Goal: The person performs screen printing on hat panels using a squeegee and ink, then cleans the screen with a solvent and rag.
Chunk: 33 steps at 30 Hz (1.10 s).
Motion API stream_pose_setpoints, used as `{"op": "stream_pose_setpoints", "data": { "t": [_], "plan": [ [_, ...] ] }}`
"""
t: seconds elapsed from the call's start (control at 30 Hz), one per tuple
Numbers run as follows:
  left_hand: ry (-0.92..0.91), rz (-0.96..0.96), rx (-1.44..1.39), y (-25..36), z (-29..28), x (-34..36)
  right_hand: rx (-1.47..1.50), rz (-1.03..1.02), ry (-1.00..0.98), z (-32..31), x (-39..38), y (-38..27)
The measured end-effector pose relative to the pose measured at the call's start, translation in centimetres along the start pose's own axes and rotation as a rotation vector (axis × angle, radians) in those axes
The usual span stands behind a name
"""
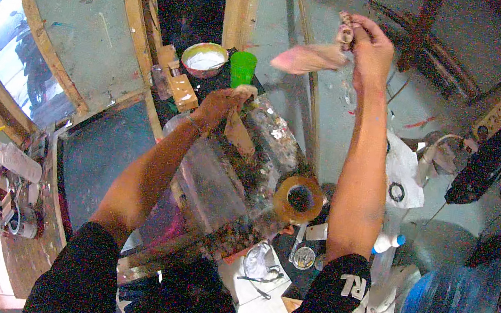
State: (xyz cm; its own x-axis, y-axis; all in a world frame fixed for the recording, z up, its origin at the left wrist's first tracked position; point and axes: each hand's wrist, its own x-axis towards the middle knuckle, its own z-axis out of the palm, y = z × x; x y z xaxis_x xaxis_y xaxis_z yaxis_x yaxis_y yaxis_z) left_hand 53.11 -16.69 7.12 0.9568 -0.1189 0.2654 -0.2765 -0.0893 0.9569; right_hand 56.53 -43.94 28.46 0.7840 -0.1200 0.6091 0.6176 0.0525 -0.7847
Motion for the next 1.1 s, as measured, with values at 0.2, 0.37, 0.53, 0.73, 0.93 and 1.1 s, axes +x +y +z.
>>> {"op": "stream_pose_setpoints", "data": {
  "t": [0.2,0.37,0.53,0.73,0.93,1.1],
  "plan": [
    [-0.162,-0.172,0.181,-0.5,-0.5,-0.1,-0.094,0.149,-0.336,2.2,-0.7,-1.9],
    [-0.145,0.209,0.096,4.9,2.0,-1.8,0.074,0.159,-0.308,4.2,-3.4,-2.4],
    [-0.225,-0.25,-1.113,11.6,2.0,-5.5,-0.279,-0.05,-0.387,6.1,-10.8,0.4],
    [-0.394,0.082,-1.263,9.8,-4.0,-13.3,-0.435,-0.386,-0.565,13.2,-21.2,0.1],
    [0.172,-0.097,-0.885,6.5,-6.9,-23.8,-0.255,0.008,-0.839,14.6,-25.9,-0.8],
    [0.569,-0.099,-0.578,10.4,-7.8,-32.7,-0.188,0.002,-0.821,21.1,-34.0,-1.0]
  ]
}}
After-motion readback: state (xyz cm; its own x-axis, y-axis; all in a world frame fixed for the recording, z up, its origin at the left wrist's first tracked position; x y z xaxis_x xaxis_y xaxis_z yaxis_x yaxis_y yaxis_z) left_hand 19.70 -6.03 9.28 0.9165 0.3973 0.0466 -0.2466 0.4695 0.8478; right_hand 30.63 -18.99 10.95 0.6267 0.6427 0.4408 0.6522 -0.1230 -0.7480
